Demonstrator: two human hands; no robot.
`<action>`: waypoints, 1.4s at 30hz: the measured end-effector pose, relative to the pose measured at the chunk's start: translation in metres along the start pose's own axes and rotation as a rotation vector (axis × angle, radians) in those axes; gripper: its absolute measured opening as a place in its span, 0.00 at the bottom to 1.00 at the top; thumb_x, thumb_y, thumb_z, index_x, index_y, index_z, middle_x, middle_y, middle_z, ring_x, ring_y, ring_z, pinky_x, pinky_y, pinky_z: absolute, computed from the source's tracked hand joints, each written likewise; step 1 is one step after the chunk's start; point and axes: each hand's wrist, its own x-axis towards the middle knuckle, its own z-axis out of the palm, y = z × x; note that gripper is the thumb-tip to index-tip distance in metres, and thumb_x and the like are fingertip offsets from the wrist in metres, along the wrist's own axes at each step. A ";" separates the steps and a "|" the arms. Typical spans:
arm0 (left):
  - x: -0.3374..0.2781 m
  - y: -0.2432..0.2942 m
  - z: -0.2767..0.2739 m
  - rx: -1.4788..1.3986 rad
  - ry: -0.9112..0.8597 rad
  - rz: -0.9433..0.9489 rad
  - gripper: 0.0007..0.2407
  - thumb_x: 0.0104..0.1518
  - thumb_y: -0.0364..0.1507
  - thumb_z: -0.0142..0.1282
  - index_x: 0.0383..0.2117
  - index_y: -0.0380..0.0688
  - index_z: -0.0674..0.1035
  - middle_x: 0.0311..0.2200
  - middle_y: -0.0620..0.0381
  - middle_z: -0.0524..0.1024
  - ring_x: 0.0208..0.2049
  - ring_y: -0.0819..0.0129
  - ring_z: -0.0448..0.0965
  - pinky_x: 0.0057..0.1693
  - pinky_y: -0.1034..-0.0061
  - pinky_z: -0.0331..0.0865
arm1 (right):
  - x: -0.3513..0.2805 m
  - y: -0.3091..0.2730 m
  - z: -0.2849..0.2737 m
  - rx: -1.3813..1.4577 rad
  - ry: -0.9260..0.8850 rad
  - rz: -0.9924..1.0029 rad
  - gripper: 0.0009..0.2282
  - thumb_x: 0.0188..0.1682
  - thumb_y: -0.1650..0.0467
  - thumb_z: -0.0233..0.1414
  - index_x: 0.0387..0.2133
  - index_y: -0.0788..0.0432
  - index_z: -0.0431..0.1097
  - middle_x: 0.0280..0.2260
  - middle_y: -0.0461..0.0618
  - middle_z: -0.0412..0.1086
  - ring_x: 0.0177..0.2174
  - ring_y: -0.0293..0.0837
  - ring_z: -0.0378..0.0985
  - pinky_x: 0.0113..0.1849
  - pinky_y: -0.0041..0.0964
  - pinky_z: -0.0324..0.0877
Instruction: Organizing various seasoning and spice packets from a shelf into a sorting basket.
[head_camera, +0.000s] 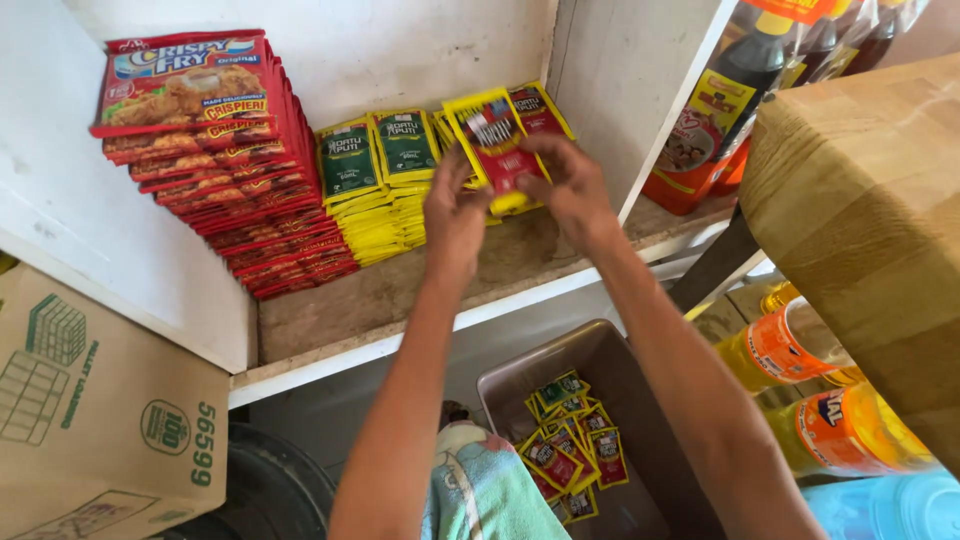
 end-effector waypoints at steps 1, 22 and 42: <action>0.011 0.001 -0.002 0.002 0.001 0.000 0.31 0.55 0.09 0.49 0.68 0.34 0.59 0.66 0.44 0.65 0.65 0.57 0.67 0.62 0.67 0.72 | 0.011 -0.004 -0.004 0.002 -0.001 0.000 0.22 0.47 0.81 0.58 0.56 0.68 0.66 0.53 0.53 0.71 0.52 0.41 0.73 0.51 0.35 0.73; 0.096 -0.006 -0.027 0.952 0.138 0.072 0.19 0.46 0.19 0.56 0.49 0.34 0.79 0.47 0.40 0.81 0.50 0.50 0.81 0.57 0.66 0.71 | 0.080 0.061 -0.015 -0.972 -0.175 -0.415 0.19 0.40 0.80 0.56 0.48 0.62 0.74 0.53 0.63 0.71 0.54 0.61 0.72 0.57 0.48 0.67; 0.047 0.011 -0.005 0.970 0.130 0.057 0.23 0.55 0.23 0.58 0.60 0.38 0.70 0.42 0.42 0.82 0.33 0.51 0.82 0.35 0.64 0.74 | 0.046 0.013 -0.009 -0.909 -0.062 -0.378 0.24 0.42 0.77 0.61 0.55 0.61 0.68 0.47 0.59 0.74 0.46 0.59 0.73 0.51 0.51 0.67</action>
